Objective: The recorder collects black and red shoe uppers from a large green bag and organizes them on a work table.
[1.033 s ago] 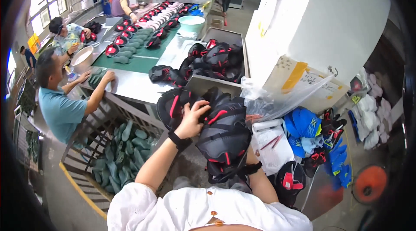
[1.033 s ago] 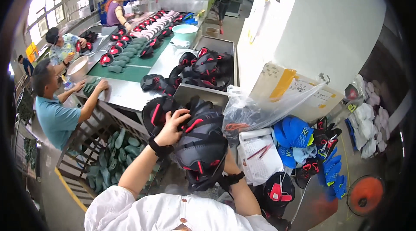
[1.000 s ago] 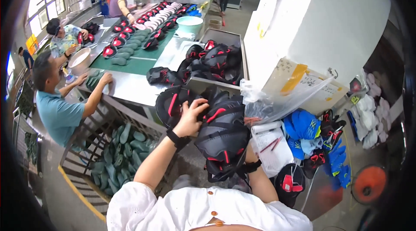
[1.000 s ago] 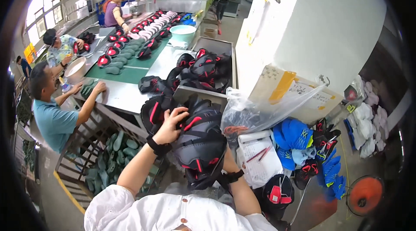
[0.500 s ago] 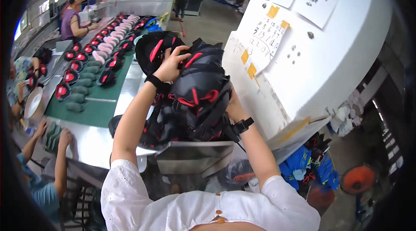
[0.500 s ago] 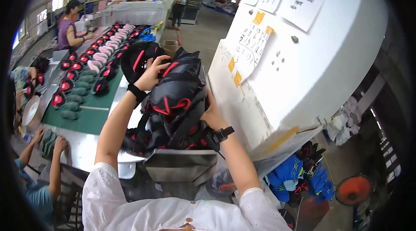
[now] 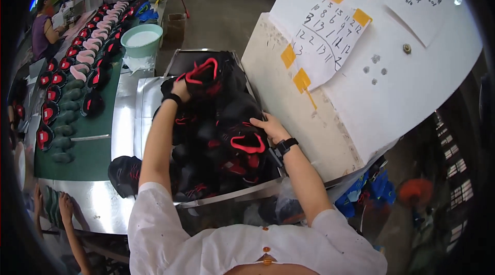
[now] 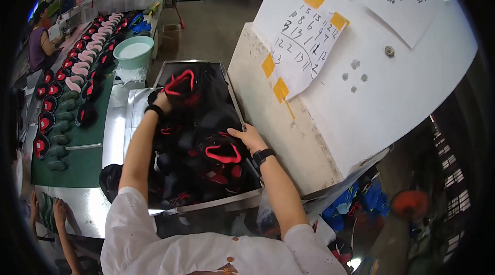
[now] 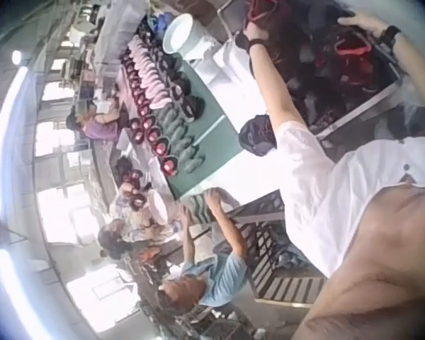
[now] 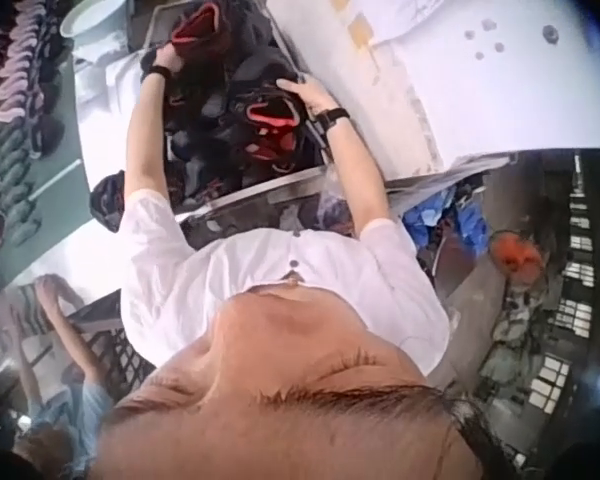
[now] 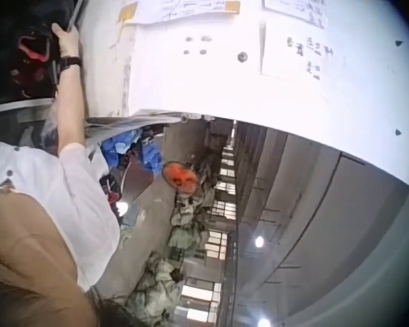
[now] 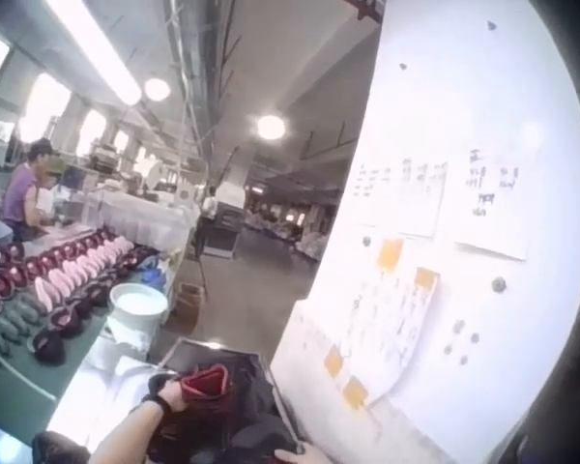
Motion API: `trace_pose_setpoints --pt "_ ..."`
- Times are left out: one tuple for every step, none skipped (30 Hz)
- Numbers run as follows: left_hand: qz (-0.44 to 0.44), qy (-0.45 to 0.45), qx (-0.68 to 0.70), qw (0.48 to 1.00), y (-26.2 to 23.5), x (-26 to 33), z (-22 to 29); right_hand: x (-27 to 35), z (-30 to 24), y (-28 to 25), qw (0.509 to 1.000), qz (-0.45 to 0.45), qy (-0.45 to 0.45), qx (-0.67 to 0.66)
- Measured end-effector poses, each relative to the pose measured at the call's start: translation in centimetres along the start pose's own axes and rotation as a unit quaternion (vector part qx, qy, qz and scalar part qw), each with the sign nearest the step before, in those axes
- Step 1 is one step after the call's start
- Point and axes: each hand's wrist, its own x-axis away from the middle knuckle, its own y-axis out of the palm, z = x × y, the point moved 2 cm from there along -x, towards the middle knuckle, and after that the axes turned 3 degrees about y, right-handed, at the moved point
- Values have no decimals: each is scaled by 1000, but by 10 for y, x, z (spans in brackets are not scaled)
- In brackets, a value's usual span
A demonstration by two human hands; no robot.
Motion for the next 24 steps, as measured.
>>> trace_pose_setpoints --pt "-36 -72 -64 995 -23 12 -20 0 3 12 1000 -14 9 -5" --pt "26 -105 66 992 -57 1 19 7 5 1 999 -21 48 12" --pt "100 -67 50 992 -81 18 7 12 9 15 994 -64 85 33" --pt "139 35 98 985 -112 13 50 10 16 3 994 -31 54 91" --pt "118 76 168 976 -128 22 60 11 21 14 994 -13 21 105" --pt "111 75 163 977 -130 27 68 10 24 22 993 9 -13 120" --pt "45 107 199 973 -124 29 84 5 33 17 942 65 -26 328" --pt "-24 138 234 962 -116 33 104 0 45 10 846 118 -35 519" --pt "-132 60 92 985 -107 38 130 0 56 7 878 138 -38 457" --pt "-233 -18 -56 971 -100 48 148 1 61 5 882 142 -31 448" --pt "-195 0 -100 976 -85 62 138 2 62 8 880 140 -53 451" --pt "-204 1 -105 973 -76 70 122 3 61 10 877 140 -73 454" --pt "-176 -13 -129 976 -71 67 122 1 70 -6 887 177 -96 416" --pt "-146 -34 -155 977 -72 68 120 4 71 -15 920 202 -24 336" --pt "-160 -62 -164 971 -73 66 117 12 73 -20 939 213 -23 269" --pt "-142 -72 -167 973 -75 66 112 22 68 -21 954 222 -27 202" --pt "-116 -83 -171 975 -74 71 98 37 57 -11 961 221 -18 166" --pt "-86 -90 -174 977 -70 72 89 50 49 -1 966 224 -11 130" --pt "-72 -76 -199 974 -63 65 103 54 63 -12 928 302 -121 180" --pt "-76 -75 -203 973 -65 73 103 81 45 2 918 306 -117 222" --pt "-82 -88 -221 968 -68 81 103 93 40 12 948 267 -139 104" --pt "-86 -94 -235 964 -68 84 113 111 35 14 959 231 -160 -16" --pt "-99 -109 -261 954 -66 91 120 129 26 16 964 189 -182 -47" --pt "-119 -132 -265 948 -62 98 126 149 18 17 965 146 -203 -77"
